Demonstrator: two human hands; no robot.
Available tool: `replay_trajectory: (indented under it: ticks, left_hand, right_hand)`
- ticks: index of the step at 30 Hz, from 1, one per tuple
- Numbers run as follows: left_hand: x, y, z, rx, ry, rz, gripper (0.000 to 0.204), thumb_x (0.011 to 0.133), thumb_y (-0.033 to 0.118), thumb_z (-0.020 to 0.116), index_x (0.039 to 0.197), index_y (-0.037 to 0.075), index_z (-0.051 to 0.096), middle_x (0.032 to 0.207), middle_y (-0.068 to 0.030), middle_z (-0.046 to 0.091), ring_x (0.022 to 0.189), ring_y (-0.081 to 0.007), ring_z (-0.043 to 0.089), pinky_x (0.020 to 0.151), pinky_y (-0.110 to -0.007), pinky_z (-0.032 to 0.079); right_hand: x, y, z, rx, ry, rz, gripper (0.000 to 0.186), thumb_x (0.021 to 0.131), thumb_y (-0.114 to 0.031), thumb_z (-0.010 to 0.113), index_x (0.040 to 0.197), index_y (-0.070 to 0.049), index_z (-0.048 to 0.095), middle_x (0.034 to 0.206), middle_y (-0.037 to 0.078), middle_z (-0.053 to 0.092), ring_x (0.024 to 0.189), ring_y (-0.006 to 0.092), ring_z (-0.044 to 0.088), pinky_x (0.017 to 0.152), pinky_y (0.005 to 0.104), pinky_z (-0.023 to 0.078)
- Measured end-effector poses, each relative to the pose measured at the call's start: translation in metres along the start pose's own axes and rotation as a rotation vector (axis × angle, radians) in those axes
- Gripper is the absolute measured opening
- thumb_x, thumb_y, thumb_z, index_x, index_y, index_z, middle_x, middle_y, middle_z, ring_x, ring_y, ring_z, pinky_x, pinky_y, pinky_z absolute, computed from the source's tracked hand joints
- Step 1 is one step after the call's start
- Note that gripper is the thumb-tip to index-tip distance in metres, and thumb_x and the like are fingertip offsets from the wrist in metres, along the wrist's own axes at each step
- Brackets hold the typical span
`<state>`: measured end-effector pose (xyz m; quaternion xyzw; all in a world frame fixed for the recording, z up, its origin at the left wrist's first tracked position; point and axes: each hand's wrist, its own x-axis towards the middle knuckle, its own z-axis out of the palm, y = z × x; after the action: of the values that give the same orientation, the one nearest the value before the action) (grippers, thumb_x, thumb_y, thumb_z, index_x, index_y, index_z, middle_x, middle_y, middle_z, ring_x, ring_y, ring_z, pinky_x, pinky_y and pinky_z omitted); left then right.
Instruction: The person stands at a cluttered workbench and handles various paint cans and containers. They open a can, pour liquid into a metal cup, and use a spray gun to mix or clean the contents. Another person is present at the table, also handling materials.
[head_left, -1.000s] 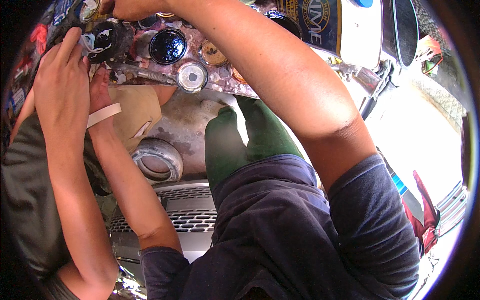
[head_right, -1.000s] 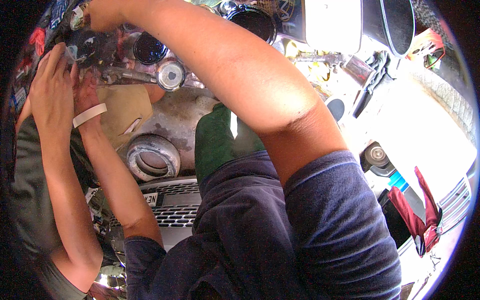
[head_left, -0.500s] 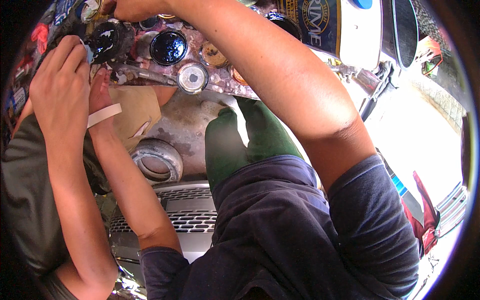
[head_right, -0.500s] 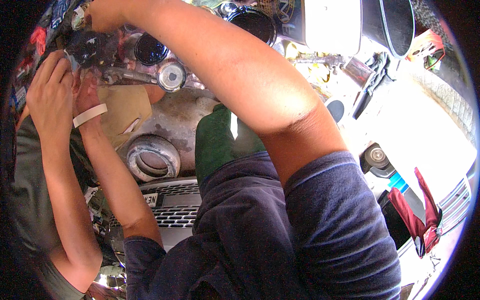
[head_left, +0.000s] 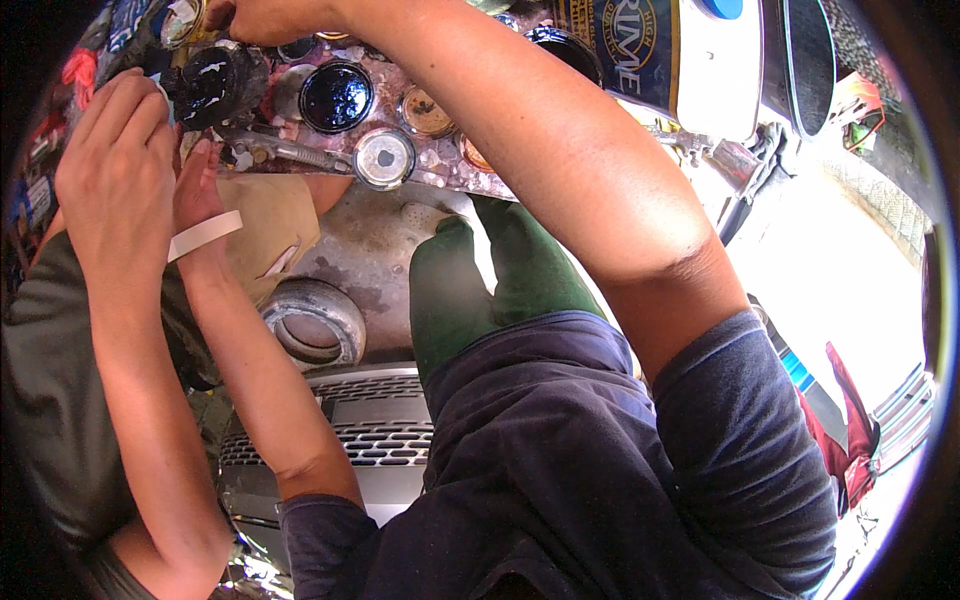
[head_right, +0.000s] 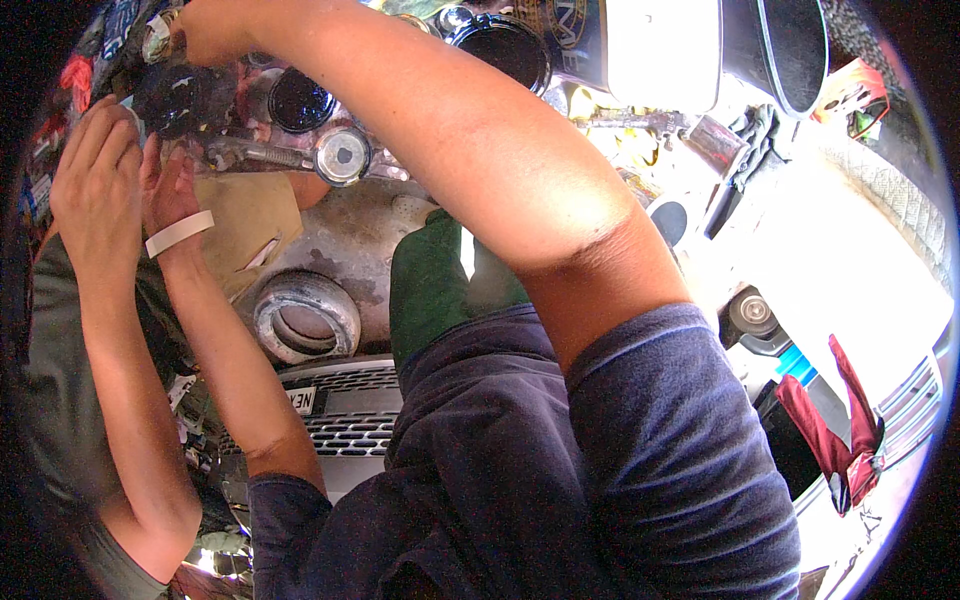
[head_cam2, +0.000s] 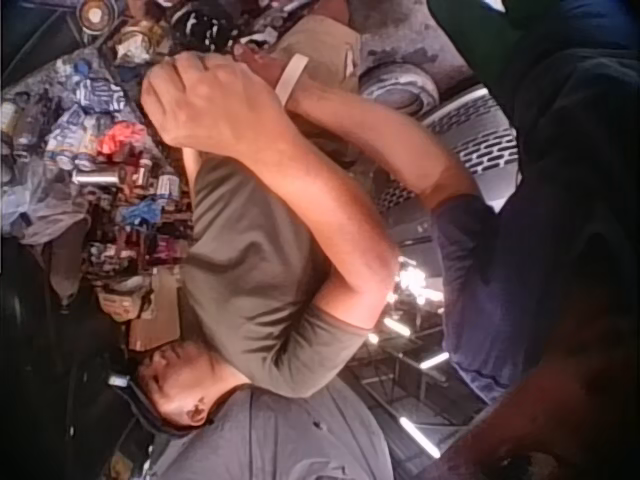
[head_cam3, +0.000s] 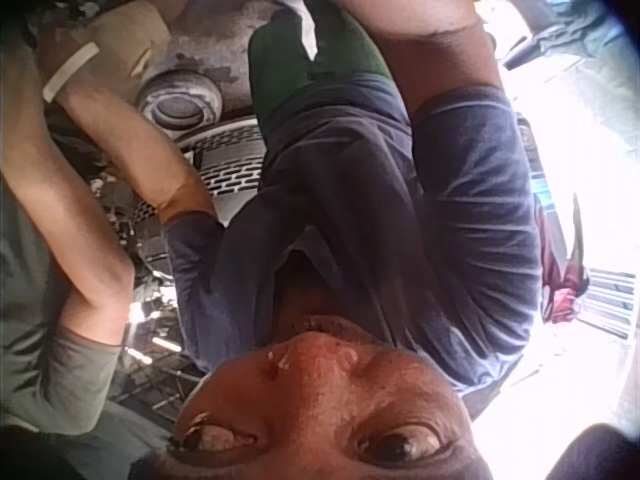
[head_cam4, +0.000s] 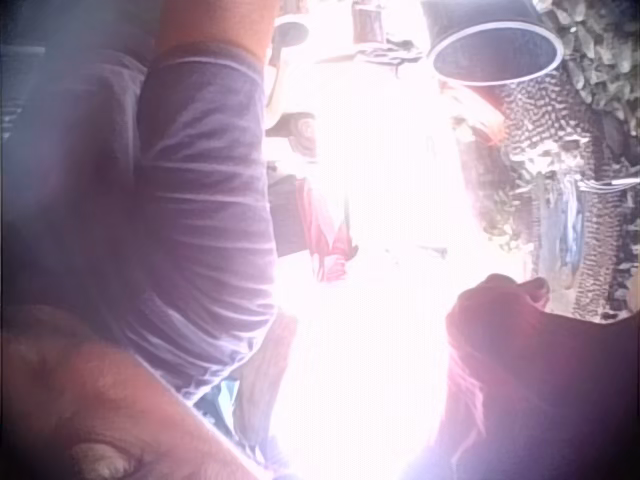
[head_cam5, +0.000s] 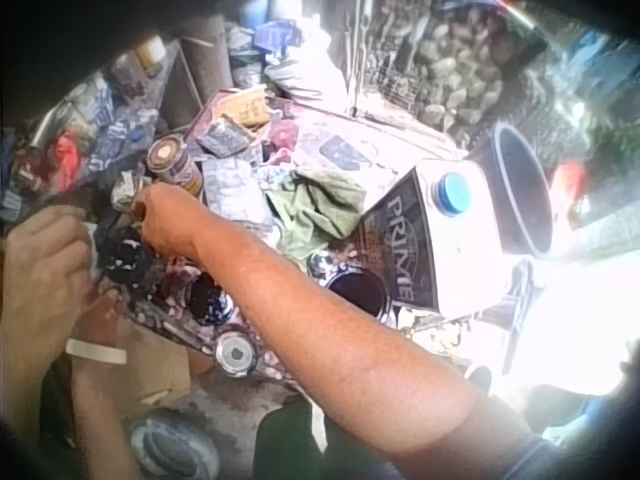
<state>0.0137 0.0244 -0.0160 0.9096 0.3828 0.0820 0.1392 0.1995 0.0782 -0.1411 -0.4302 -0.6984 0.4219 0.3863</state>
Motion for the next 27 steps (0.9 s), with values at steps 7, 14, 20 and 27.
replay_trajectory:
  ticks: [7, 14, 20, 27]
  left_hand:
    - [0.002, -0.003, -0.012, 0.463, -0.122, 0.109, 0.015, 0.083, -0.003, 0.058, 0.098, -0.005, 0.062, 0.112, -0.0076, 0.064, 0.106, -0.0188, 0.062, 0.09, -0.027, 0.049]
    - [0.014, -0.003, -0.021, 0.698, -0.097, 0.248, 0.012, 0.083, 0.001, 0.06, 0.093, -0.003, 0.064, 0.111, -0.0058, 0.064, 0.107, -0.0182, 0.062, 0.091, -0.027, 0.049]
    - [-0.003, -0.005, -0.019, 0.715, -0.119, 0.213, 0.01, 0.082, 0.0, 0.059, 0.091, -0.003, 0.063, 0.107, -0.0064, 0.063, 0.103, -0.0197, 0.062, 0.088, -0.027, 0.05]
    - [-0.001, -0.011, -0.01, 0.504, -0.115, 0.214, 0.013, 0.083, -0.001, 0.055, 0.096, -0.005, 0.059, 0.105, -0.0083, 0.06, 0.101, -0.02, 0.06, 0.086, -0.026, 0.05]
  right_hand:
    - [0.0, -0.002, 0.002, 0.039, 0.004, -0.008, 0.028, 0.076, 0.0, 0.06, 0.1, -0.001, 0.074, 0.094, 0.026, 0.071, 0.09, 0.0393, 0.07, 0.081, 0.0427, 0.054]
    - [-0.003, 0.003, -0.001, -0.001, 0.066, 0.045, 0.025, 0.078, -0.001, 0.06, 0.099, -0.002, 0.074, 0.096, 0.025, 0.071, 0.091, 0.0384, 0.071, 0.08, 0.0436, 0.054]
    - [-0.003, -0.002, 0.016, 0.14, -0.036, 0.123, 0.028, 0.081, 0.0, 0.057, 0.104, -0.004, 0.072, 0.093, 0.025, 0.071, 0.086, 0.0374, 0.071, 0.075, 0.0436, 0.055]
    - [-0.011, 0.012, 0.026, 0.213, 0.094, 0.041, 0.027, 0.082, 0.002, 0.053, 0.105, 0.0, 0.067, 0.09, 0.025, 0.07, 0.085, 0.0374, 0.07, 0.075, 0.0438, 0.053]
